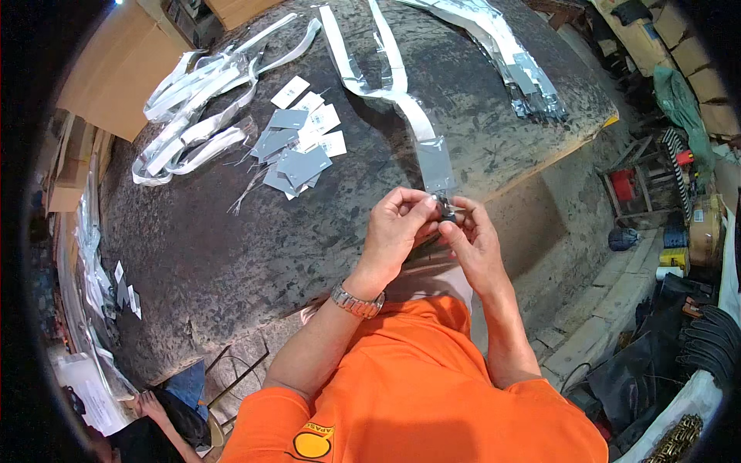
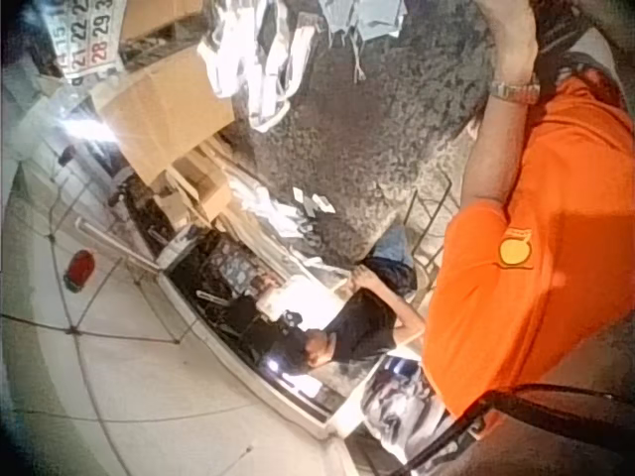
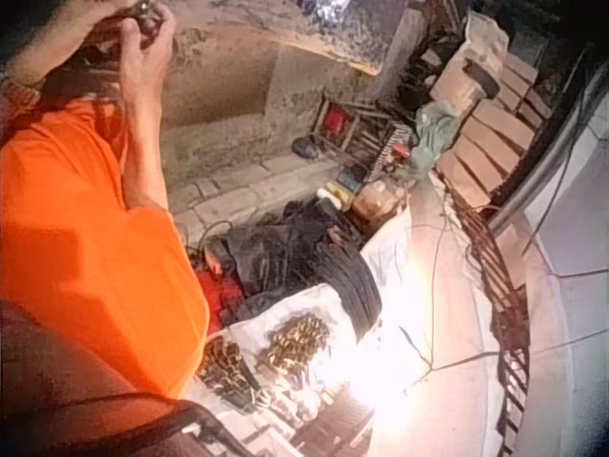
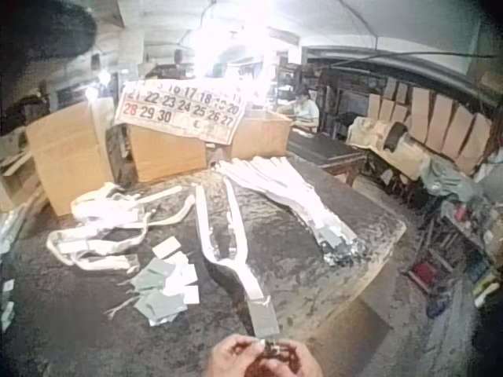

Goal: Attaching small grey plastic or leather tags/tabs to the ends of Y-shaped suspender straps.

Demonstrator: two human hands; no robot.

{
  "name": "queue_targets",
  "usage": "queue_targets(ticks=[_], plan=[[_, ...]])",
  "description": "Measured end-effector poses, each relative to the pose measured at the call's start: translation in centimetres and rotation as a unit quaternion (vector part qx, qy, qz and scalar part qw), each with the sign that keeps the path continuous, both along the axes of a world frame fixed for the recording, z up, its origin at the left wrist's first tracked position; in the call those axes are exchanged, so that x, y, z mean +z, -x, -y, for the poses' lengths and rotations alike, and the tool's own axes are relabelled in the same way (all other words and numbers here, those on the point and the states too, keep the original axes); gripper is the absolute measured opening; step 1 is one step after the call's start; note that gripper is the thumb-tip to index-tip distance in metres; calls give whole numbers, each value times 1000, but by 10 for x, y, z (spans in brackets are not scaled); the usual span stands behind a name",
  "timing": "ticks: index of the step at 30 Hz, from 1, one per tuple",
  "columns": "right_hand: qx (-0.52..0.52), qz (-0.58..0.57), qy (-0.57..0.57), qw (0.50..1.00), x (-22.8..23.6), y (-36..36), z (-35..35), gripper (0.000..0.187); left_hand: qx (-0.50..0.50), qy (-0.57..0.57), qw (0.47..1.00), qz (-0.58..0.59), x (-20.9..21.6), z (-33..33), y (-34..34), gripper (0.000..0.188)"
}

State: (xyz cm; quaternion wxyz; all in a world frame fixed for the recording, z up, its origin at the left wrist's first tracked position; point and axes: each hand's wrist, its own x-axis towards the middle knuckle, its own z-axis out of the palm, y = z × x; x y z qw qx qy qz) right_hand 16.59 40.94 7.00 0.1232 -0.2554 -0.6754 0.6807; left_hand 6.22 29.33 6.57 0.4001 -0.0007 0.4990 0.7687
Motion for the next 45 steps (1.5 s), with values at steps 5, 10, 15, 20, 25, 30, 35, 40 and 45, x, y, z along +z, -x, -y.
queue_targets(ticks=[5,10,15,20,25,30,35,40,45], plan=[[20,-15,47,999,-6,-3,-7,32,33,-27,993,-105,-6,-4,-7,19],[8,11,0,1000,-7,-2,-5,31,23,141,901,-410,3,-2,-4,13],[-3,-21,25,999,-3,0,-5,34,47,156,860,-483,7,2,-1,7],[-38,-23,84,995,10,3,-9,36,51,166,876,-449,10,4,-6,7],[-13,-21,93,995,7,1,-10,33,55,147,881,-447,13,-3,-5,11],[6,-4,57,998,2,1,-8,31,21,149,871,-468,9,-3,1,10],[14,9,-55,998,-9,1,-10,30,13,156,863,-481,8,-4,0,8],[-23,15,-117,993,-6,7,-8,28,8,152,846,-512,6,-3,-5,8],[-49,-16,-116,992,-9,9,-12,27,-20,159,838,-521,9,-3,-13,6]])
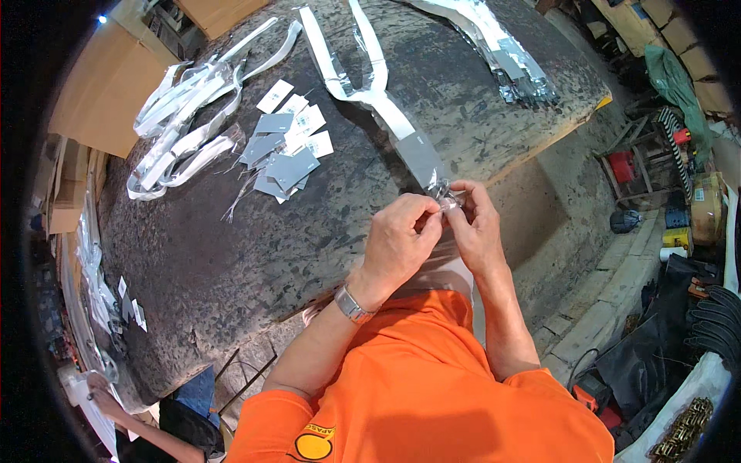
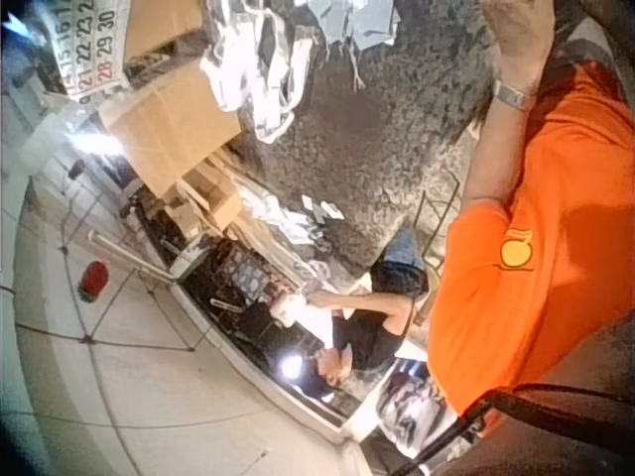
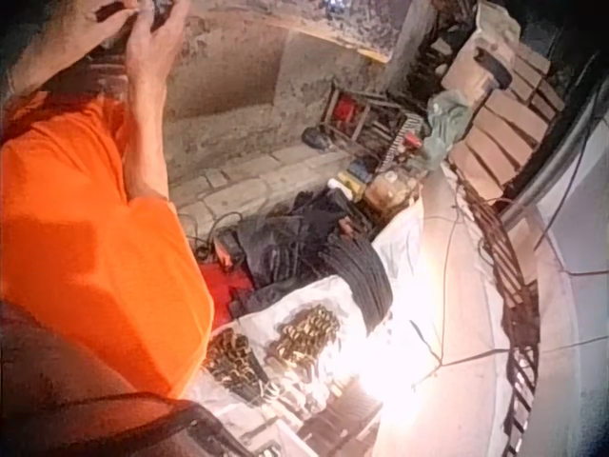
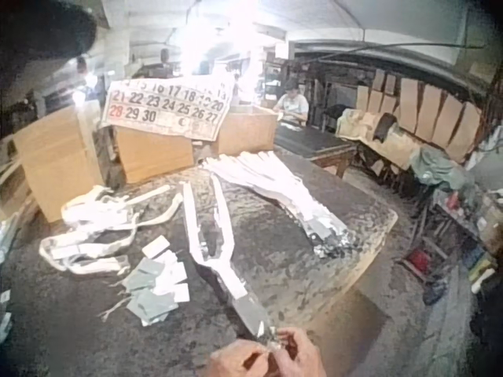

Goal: Attaching small grey plastic or leather tags/tabs to the ends of Y-shaped suspender straps.

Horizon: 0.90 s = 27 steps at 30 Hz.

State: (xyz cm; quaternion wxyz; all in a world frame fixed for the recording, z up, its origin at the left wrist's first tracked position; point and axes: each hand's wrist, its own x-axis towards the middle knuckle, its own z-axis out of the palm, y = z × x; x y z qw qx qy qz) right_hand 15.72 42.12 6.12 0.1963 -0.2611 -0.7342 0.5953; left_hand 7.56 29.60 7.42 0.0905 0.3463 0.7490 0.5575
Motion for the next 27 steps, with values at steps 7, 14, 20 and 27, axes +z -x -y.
queue_targets(ticks=[7,14,20,27], plan=[[-18,53,-63,996,0,2,-1,20,6,-40,996,74,-14,-2,-4,10],[46,7,197,979,5,-11,-2,18,-26,-171,858,483,-10,-16,25,29],[62,72,37,995,10,-22,7,27,-22,-287,772,567,-11,-31,21,20],[-24,69,-127,989,10,-41,2,16,-19,-337,738,585,-12,-31,28,23]])
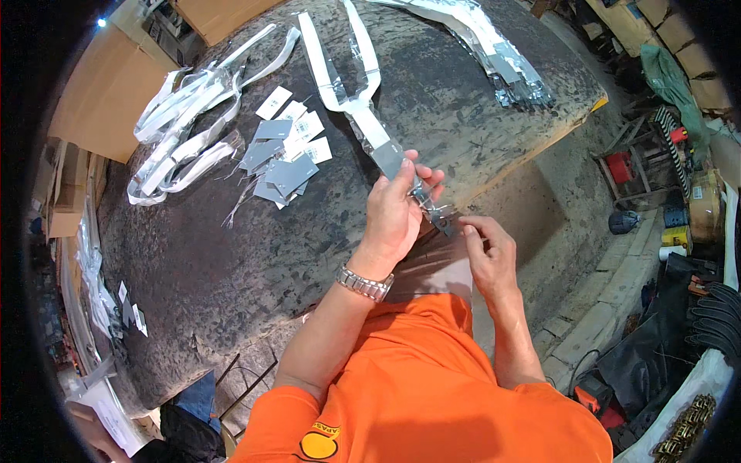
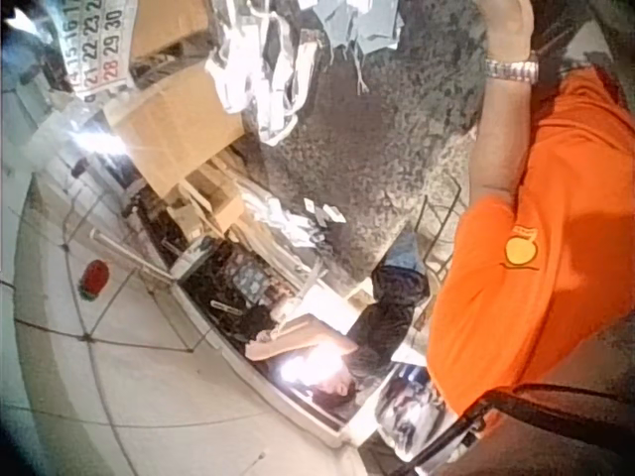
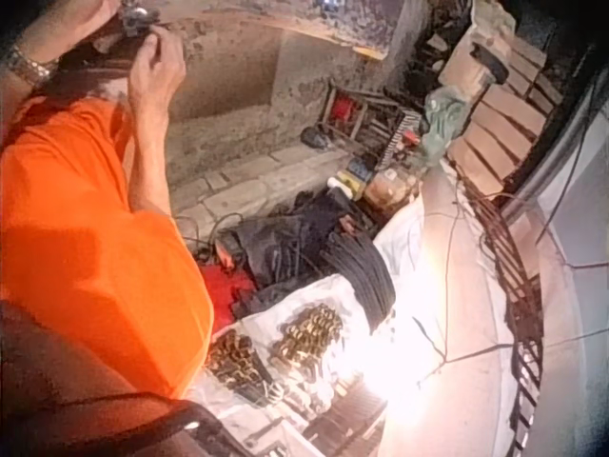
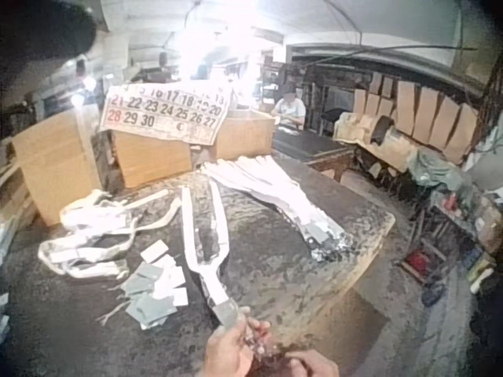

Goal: Attaching small grey plastic or leather tags/tabs to the ends of Y-shaped suspender straps.

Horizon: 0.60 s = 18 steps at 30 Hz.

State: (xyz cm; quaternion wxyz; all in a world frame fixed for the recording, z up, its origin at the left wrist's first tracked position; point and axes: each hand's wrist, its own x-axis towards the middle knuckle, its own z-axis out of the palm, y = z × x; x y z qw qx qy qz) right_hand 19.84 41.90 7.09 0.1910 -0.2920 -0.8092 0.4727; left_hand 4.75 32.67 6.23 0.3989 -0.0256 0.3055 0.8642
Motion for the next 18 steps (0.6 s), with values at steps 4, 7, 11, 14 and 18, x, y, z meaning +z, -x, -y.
queue_targets(ticks=[4,7,11,14,18], plan=[[14,-35,126,991,17,0,6,18,-5,4,1000,-22,2,-3,-2,28],[35,-30,303,952,14,12,4,28,1,-25,999,-24,0,-6,-12,33],[26,-85,452,888,2,26,3,36,28,-35,996,-71,-8,-15,-27,41],[16,-119,456,882,-5,33,7,30,29,-34,996,-82,-9,-19,-29,43],[-16,-134,423,896,-5,37,5,19,43,-55,993,-91,-11,-21,-26,41]])
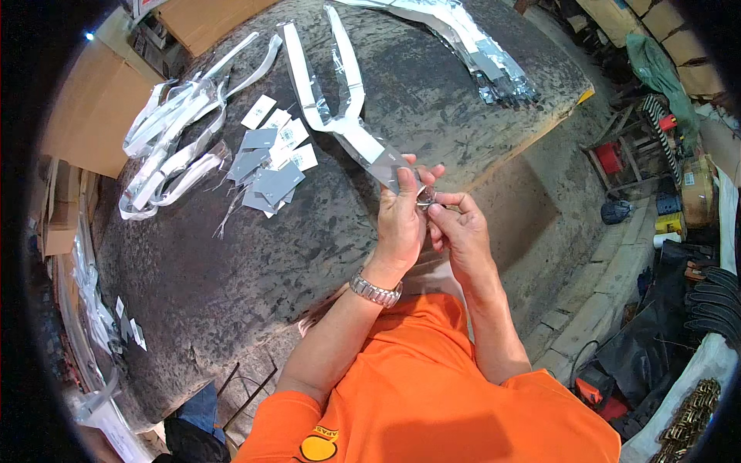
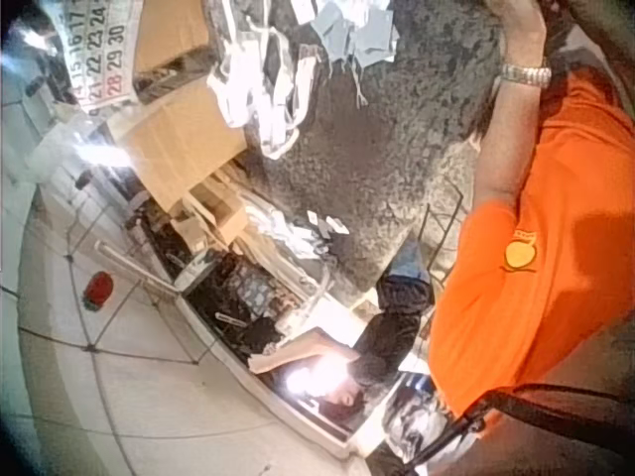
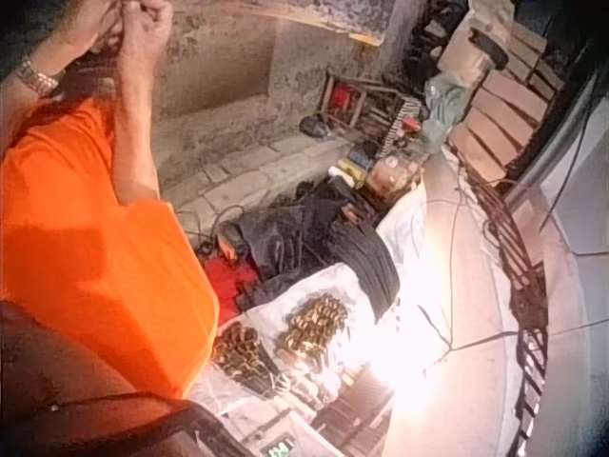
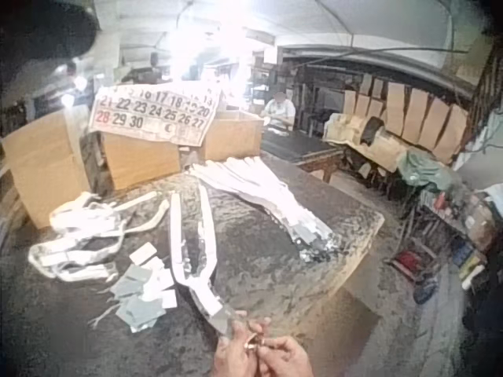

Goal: Attaching small grey plastic or leather tags/tabs to the ends of Y-shaped suspender straps.

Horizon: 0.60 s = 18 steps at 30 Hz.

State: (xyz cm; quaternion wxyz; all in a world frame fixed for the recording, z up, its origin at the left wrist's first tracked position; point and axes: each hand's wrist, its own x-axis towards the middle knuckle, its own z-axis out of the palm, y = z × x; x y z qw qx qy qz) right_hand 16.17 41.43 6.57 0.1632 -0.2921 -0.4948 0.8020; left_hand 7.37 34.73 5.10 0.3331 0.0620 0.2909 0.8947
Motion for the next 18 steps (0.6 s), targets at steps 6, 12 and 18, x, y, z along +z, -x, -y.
queue_targets(ticks=[6,12,18], plan=[[-17,13,-38,999,-2,-3,-8,13,17,-7,1000,-8,0,-1,8,39],[-1,8,-14,1000,4,0,-7,14,24,-17,999,18,1,-2,13,40],[91,56,14,994,1,0,-6,15,21,27,999,2,-2,1,12,37]])
